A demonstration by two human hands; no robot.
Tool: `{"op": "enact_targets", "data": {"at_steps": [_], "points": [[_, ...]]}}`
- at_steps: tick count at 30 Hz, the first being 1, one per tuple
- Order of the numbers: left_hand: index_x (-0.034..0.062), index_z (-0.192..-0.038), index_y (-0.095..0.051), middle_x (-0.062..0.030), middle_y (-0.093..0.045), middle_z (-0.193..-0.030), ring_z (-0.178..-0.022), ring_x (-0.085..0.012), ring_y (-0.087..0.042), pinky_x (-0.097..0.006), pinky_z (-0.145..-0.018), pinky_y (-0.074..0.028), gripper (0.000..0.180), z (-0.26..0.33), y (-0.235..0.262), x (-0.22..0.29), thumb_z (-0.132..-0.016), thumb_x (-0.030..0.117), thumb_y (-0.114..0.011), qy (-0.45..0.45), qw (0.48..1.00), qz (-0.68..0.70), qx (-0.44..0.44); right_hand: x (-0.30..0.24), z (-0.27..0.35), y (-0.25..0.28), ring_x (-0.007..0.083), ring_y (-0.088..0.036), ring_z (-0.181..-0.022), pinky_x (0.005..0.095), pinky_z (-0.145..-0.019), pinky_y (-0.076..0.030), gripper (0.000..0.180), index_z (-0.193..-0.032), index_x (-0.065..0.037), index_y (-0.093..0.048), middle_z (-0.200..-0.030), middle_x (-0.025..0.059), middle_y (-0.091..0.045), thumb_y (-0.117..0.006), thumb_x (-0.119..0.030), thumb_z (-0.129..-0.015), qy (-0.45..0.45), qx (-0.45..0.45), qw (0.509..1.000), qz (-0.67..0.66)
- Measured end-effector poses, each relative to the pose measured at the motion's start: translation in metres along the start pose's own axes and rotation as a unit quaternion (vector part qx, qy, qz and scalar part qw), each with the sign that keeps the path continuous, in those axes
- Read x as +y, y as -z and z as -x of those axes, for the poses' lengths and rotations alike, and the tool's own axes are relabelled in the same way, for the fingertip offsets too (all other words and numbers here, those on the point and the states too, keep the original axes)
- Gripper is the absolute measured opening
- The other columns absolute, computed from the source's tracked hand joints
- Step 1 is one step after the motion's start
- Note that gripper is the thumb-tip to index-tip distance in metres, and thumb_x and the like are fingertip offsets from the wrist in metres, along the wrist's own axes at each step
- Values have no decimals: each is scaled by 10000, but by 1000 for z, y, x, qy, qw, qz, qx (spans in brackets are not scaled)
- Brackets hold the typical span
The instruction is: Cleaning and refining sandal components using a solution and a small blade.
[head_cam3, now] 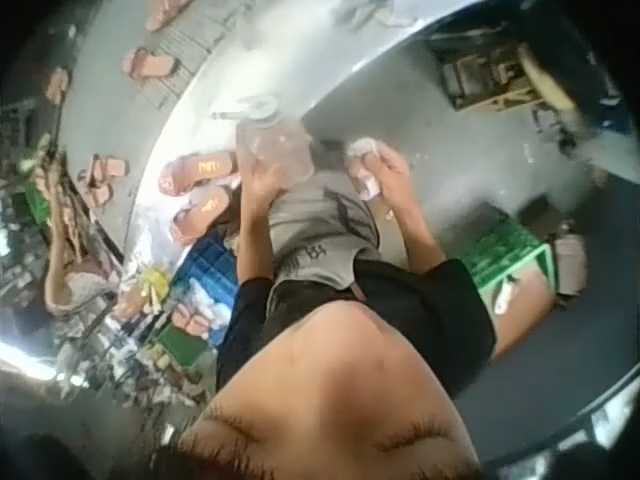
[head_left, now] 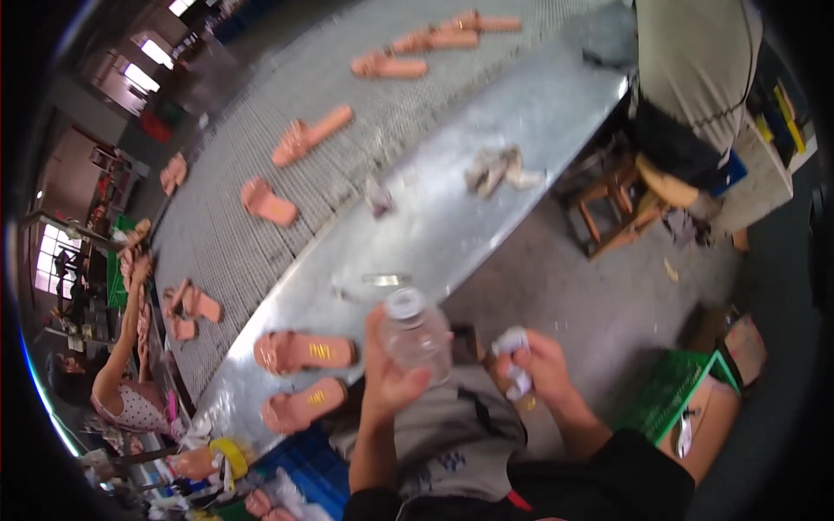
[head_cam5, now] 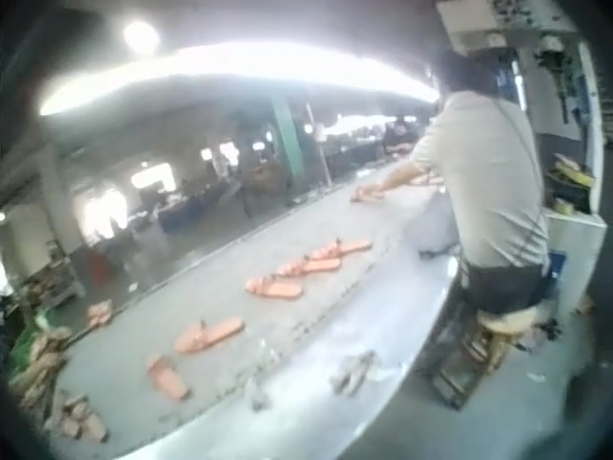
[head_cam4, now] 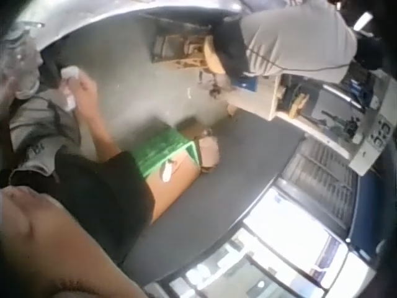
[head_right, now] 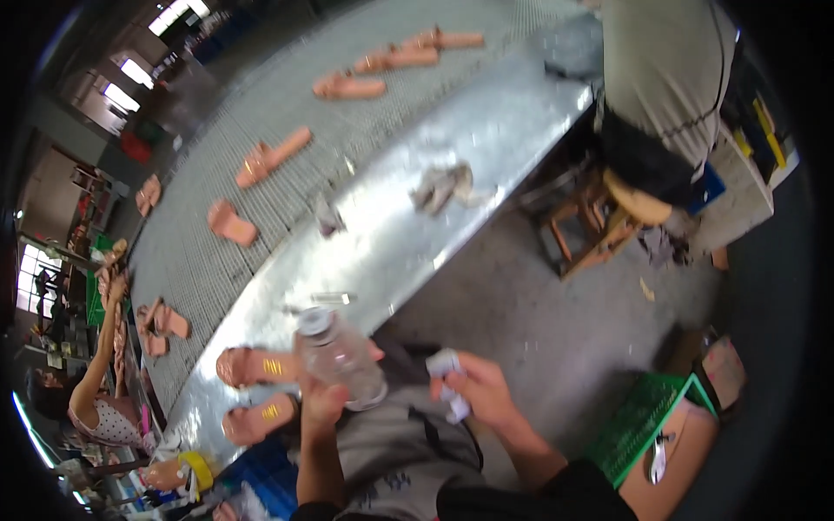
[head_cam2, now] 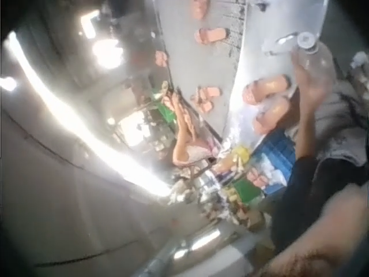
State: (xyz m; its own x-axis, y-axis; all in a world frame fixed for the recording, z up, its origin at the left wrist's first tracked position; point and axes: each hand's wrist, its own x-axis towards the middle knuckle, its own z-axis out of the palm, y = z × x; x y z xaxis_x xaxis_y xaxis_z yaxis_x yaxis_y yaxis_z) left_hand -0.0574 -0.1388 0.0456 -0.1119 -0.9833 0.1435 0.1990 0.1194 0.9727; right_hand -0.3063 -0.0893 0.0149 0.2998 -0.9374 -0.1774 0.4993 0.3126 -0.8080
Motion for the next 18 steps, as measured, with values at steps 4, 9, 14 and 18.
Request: {"op": "enact_targets", "data": {"at_steps": [4,9,14,18], "points": [[4,-1438,-400,-139,-552,-1325,-1232,-220,-536,-377,-1069,-405,863,27,-35,-3,-774,371,-811,152,982,-49,-102,7,-8,-14,77,-568,-845,213,-713,-441,304,-1251,19,-629,-969,32,-665,-553,-188,-1042,-23,51,997,-46],[4,-1381,-449,-127,-577,-1298,-1203,-212,-558,-360,-1045,-422,749,46,-32,-24,-806,305,-822,267,949,-74,-153,32,8,-1,62,-545,-834,205,-717,-423,310,-1283,18,-626,-922,7,-631,-532,-172,-1057,-10,136,990,-33],[-7,-1328,-483,-97,-585,-1249,-1175,-193,-559,-351,-1017,-435,628,54,-39,-24,-862,288,-786,338,909,-113,-218,47,26,10,46,-534,-776,195,-660,-416,306,-1285,-6,-636,-894,-7,-630,-534,-182,-1058,-33,179,983,0],[3,-1301,-497,-65,-575,-1163,-1088,-154,-554,-319,-944,-457,525,64,-46,-28,-923,285,-729,410,894,18,-180,42,30,11,40,-528,-754,190,-635,-409,305,-1282,-12,-639,-875,-15,-625,-534,-193,-1060,-72,184,980,26]]}}
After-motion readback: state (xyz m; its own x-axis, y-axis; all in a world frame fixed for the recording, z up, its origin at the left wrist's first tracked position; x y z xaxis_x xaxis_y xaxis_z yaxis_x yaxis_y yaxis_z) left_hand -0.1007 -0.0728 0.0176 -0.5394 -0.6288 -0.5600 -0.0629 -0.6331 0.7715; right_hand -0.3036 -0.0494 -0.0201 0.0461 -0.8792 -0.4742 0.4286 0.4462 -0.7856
